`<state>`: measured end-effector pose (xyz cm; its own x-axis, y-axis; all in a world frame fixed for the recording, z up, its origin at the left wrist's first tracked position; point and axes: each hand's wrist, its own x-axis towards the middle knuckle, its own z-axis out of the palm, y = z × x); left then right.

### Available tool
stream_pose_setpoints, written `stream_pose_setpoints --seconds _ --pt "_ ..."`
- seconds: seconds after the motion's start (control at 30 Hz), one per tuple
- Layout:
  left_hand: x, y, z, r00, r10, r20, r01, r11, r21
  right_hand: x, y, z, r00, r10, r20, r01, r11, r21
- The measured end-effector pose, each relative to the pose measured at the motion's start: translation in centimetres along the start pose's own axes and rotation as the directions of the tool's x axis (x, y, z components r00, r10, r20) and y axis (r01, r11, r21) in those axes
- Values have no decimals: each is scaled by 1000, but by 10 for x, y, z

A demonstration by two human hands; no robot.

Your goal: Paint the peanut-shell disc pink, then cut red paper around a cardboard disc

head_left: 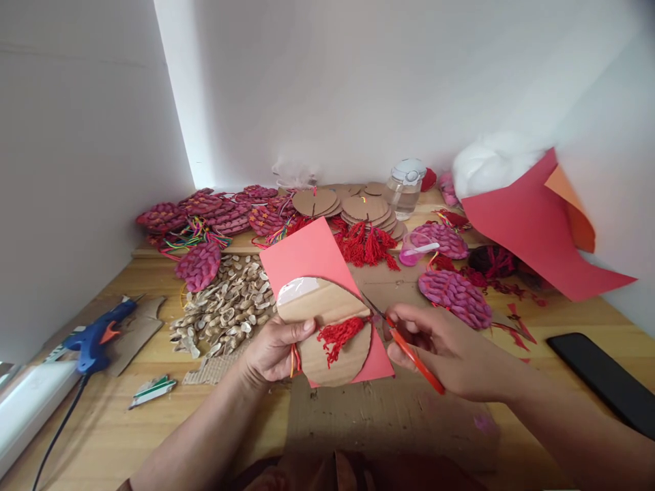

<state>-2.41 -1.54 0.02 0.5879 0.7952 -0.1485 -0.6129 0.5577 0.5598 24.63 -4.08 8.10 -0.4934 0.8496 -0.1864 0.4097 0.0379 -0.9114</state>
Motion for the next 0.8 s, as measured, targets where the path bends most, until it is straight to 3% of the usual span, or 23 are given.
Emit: stream_pose_setpoints --seconds 0.13,0.47,0.8 --pt "0 1 3 1000 -9 -3 9 1000 1 4 -3 -2 1000 -11 -15 9 984 -178" --pt "1 0 5 1000 -17 -11 17 1000 10 9 -5 -13 999 31 -18 -36 933 -357" --pt "1 0 5 999 -19 -38 19 1000 -6 14 -8 -12 996 76 57 -58 961 -271"
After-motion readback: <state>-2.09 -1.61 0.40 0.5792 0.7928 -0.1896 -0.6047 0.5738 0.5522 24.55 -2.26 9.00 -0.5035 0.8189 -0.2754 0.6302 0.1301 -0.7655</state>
